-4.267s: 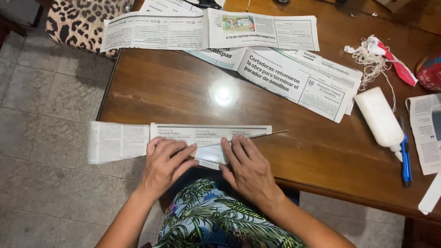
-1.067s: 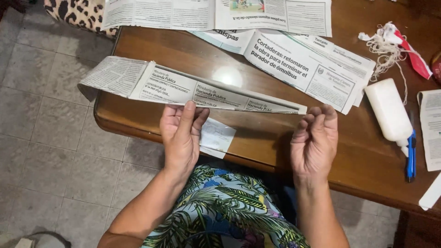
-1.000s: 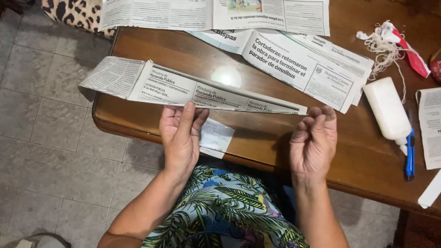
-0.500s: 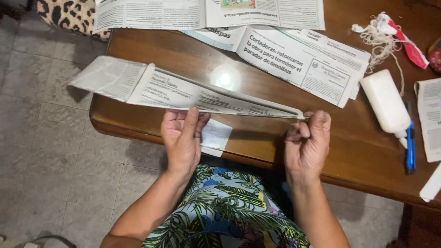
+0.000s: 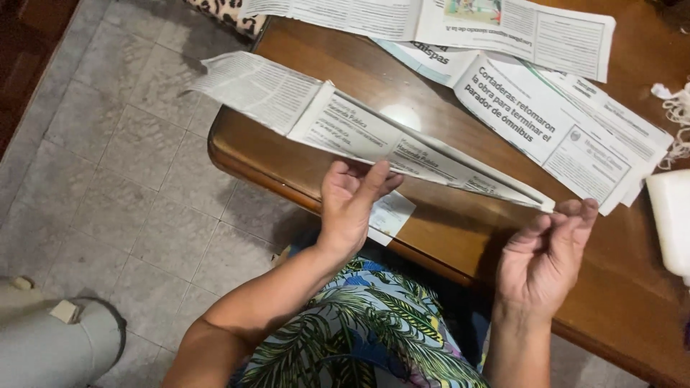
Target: Rolling a strip of newspaper around a thin wooden stick and applying glue to create a paper tube for crafting.
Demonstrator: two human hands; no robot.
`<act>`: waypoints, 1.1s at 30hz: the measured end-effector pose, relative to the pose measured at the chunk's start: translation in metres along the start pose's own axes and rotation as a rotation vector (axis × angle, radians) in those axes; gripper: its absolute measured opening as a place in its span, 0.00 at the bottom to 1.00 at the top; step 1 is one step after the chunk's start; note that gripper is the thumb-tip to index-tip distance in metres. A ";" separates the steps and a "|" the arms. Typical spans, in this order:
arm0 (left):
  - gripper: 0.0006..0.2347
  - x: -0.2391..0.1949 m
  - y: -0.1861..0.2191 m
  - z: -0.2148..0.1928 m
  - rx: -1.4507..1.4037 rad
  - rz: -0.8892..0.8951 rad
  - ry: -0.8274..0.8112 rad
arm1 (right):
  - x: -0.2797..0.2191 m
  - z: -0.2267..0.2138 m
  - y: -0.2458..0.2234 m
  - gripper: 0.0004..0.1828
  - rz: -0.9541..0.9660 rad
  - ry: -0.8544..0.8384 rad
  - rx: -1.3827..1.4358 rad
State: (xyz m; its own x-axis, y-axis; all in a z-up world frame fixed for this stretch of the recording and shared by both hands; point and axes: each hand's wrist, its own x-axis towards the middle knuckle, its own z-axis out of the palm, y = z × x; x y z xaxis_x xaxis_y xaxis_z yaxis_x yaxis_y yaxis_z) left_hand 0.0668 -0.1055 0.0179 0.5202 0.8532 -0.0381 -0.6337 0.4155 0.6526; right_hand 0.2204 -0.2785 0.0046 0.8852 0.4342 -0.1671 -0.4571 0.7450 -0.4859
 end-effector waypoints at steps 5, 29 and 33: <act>0.04 0.000 0.003 0.002 -0.045 -0.014 -0.061 | 0.005 -0.018 -0.005 0.09 -0.009 0.091 -0.027; 0.03 -0.001 -0.001 0.006 -0.015 -0.018 -0.074 | 0.000 -0.001 -0.015 0.12 0.017 -0.009 0.113; 0.01 -0.003 -0.001 0.008 -0.075 -0.077 -0.093 | 0.005 -0.032 -0.026 0.14 0.037 -0.135 0.119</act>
State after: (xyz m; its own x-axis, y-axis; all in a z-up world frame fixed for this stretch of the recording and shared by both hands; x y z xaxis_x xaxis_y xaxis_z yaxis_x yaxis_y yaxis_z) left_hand 0.0704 -0.1112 0.0239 0.6178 0.7862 -0.0136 -0.6289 0.5045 0.5916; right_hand 0.2393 -0.3116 -0.0109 0.8515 0.5207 -0.0621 -0.5033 0.7784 -0.3753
